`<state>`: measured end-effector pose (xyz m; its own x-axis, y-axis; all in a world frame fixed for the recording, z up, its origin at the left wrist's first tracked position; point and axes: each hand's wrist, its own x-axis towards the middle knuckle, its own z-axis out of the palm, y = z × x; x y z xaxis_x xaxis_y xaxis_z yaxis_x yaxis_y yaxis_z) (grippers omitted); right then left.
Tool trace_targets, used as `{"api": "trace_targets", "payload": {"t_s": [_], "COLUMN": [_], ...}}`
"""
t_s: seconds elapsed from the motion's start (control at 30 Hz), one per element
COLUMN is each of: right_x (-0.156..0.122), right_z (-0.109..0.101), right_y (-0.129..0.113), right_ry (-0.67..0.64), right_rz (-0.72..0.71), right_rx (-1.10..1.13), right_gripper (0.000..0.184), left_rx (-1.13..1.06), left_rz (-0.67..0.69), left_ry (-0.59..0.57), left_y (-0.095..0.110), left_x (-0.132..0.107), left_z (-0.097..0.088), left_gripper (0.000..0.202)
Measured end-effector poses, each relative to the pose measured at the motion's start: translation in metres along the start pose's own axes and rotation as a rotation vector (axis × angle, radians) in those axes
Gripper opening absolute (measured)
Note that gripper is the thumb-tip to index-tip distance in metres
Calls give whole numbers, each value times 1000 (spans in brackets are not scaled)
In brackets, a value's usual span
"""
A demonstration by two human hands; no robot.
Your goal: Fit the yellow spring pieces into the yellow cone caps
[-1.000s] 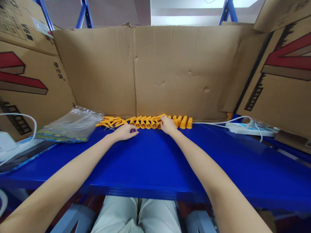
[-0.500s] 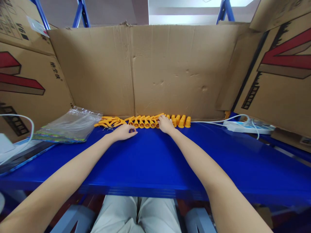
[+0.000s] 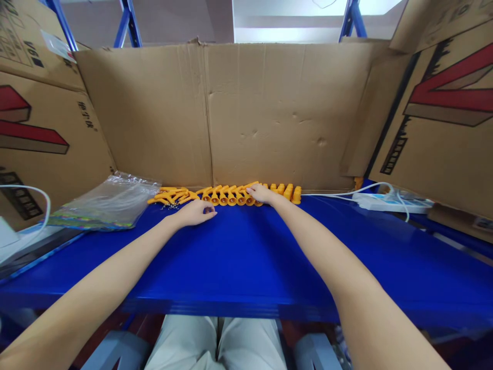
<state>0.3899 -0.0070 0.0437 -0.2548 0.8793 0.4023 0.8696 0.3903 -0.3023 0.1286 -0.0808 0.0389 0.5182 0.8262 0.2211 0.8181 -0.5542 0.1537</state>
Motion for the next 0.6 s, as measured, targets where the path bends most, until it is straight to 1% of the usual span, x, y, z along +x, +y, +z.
{"api": "trace_targets", "payload": {"t_s": [0.03, 0.07, 0.13, 0.2, 0.27, 0.33, 0.43, 0.5, 0.6], "right_x": [4, 8, 14, 17, 16, 13, 4, -2, -9], "right_z": [-9, -18, -36, -50, -56, -56, -47, -40, -33], "right_y": [3, 6, 14, 24, 34, 43, 51, 52, 50], "right_ry": [-57, -86, -86, -76, -62, -70, -118, -128, -103], "right_rz": [32, 73, 120, 142, 179, 215, 233, 241, 294], "right_rx": [44, 77, 96, 49, -54, -144, -173, -176, -220], "right_gripper": [25, 23, 18, 12, 6, 6, 9, 14, 20], "left_rx": [1, 3, 4, 1, -1, -3, -3, 4, 13], "left_rz": [-1, -2, -2, 2, 4, 8, 15, 15, 2], "left_ry": [-4, -5, -2, 0, 2, 6, 13, 11, 2], "left_y": [0, 0, 0, 1, 0, 0, 0, 1, 1], "left_x": [0, 0, 0, -1, -1, -1, -1, -1, -1], "left_z": [0, 0, -1, 0, 0, 0, 0, 0, 0], "left_gripper": [28, 28, 27, 27, 27, 27, 26, 26, 27]}}
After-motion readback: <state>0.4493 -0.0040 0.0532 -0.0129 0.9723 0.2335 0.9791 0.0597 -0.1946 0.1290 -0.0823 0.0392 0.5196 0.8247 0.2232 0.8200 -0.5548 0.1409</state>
